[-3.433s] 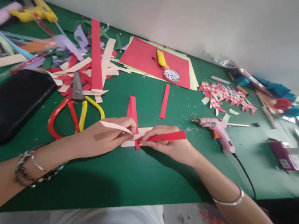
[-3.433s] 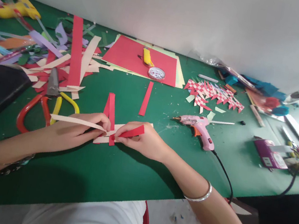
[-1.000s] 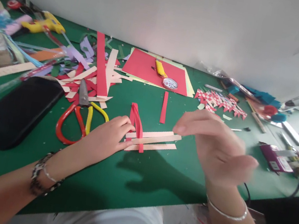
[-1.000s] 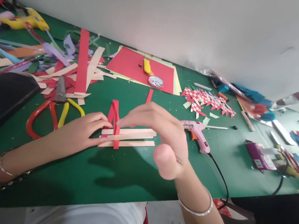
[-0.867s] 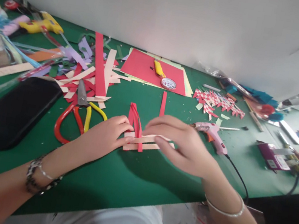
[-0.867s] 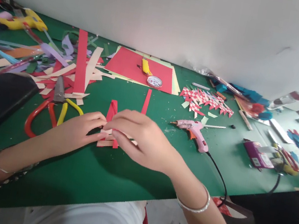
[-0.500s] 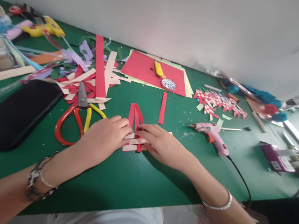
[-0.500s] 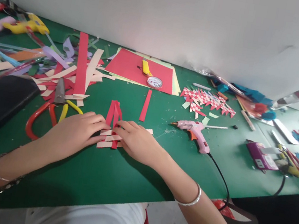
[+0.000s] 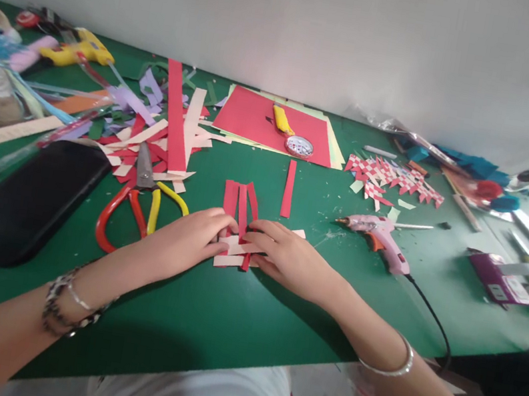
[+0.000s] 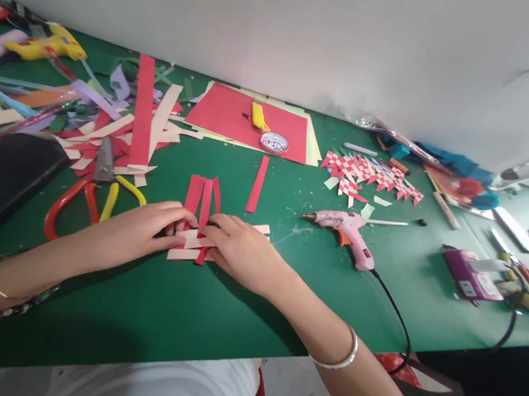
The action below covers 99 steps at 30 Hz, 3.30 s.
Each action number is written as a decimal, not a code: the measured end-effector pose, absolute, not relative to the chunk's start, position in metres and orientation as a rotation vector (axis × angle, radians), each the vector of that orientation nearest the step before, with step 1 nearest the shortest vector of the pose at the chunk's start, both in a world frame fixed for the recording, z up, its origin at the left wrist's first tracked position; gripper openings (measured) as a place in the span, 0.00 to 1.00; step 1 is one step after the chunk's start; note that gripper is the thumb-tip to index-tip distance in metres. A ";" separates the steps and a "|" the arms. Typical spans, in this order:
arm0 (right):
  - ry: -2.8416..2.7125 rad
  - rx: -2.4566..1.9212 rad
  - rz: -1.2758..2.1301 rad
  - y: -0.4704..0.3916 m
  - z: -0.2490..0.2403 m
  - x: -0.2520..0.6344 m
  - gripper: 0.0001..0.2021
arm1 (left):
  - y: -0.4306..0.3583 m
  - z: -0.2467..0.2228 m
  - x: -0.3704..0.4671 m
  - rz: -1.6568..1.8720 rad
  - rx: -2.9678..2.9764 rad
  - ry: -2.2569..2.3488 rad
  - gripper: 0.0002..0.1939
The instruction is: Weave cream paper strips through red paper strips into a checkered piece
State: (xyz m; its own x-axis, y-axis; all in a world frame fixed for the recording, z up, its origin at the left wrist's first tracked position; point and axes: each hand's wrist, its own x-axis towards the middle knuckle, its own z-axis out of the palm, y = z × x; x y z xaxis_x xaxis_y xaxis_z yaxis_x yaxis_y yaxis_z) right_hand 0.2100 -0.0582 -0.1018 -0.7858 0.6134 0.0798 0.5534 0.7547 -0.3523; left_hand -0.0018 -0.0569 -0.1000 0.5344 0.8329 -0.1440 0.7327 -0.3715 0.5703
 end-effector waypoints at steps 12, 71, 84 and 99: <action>-2.797 -0.956 0.434 -0.061 -0.098 0.210 0.10 | -0.056 -0.094 0.001 0.199 2.172 1.316 0.10; -2.866 -0.900 0.454 -0.063 -0.093 0.213 0.19 | -0.056 -0.095 -0.002 0.216 2.035 1.348 0.13; -2.837 -0.913 0.516 -0.064 -0.093 0.214 0.14 | -0.055 -0.103 -0.008 0.258 2.114 1.265 0.15; -2.848 -0.930 0.494 -0.065 -0.093 0.214 0.14 | -0.057 -0.099 -0.005 0.375 2.026 1.293 0.15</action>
